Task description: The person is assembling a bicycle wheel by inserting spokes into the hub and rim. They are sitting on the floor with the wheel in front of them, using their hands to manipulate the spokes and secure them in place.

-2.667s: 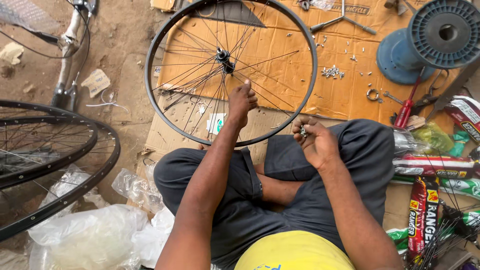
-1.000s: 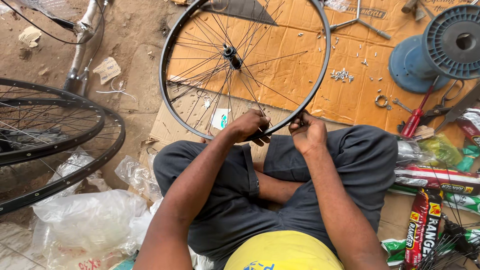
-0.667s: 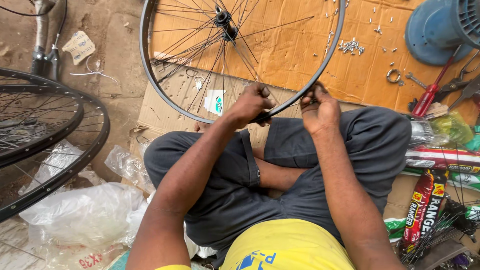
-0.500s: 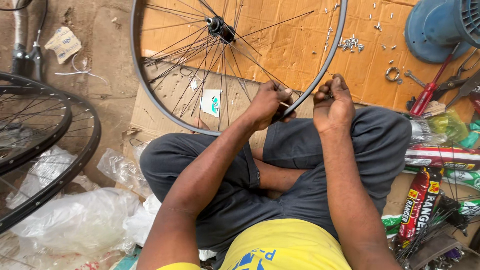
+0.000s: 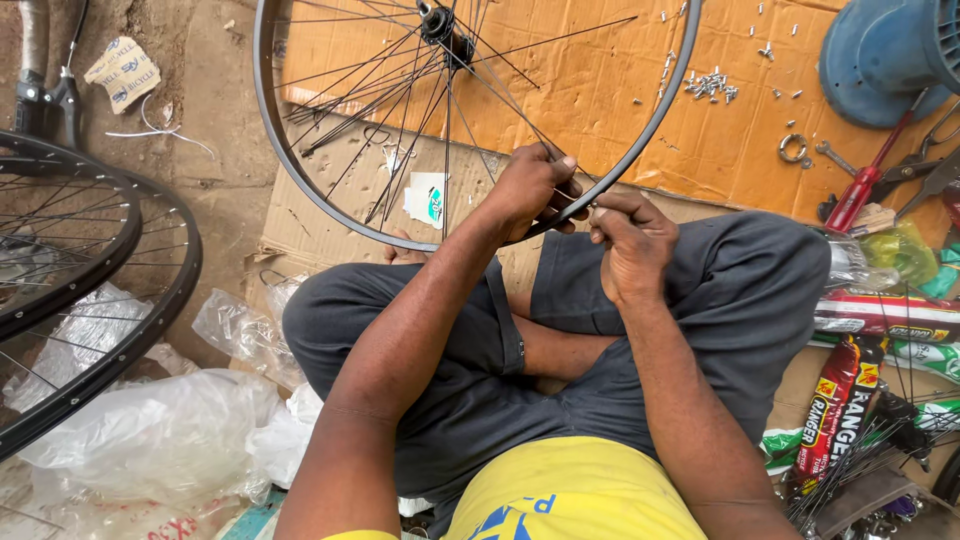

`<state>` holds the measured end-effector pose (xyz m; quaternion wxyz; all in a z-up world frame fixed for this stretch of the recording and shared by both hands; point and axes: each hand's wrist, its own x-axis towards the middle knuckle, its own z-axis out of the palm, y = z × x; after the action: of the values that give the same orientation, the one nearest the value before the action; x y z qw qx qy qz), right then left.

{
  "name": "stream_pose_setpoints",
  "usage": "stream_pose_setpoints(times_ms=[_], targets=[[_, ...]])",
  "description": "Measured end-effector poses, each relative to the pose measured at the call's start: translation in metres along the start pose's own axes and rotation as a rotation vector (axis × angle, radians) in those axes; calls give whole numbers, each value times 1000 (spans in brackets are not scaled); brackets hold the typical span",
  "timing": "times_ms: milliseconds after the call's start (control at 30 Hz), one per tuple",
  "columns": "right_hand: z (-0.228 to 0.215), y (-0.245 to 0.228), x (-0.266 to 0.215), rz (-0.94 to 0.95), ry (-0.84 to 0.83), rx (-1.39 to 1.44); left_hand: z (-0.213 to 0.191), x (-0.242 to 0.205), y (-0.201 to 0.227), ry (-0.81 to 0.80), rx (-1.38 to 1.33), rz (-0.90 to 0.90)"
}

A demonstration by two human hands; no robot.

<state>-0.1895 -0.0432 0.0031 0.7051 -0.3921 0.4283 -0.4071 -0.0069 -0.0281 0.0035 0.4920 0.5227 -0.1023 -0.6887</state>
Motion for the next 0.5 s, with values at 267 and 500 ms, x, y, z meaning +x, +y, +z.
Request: stream_pose_setpoints(times_ms=[267, 500], targets=[[-5, 8, 5, -111, 7, -123, 1, -6, -4, 14, 50, 32], [2, -9, -1, 59, -7, 243, -5, -4, -20, 3, 41, 30]])
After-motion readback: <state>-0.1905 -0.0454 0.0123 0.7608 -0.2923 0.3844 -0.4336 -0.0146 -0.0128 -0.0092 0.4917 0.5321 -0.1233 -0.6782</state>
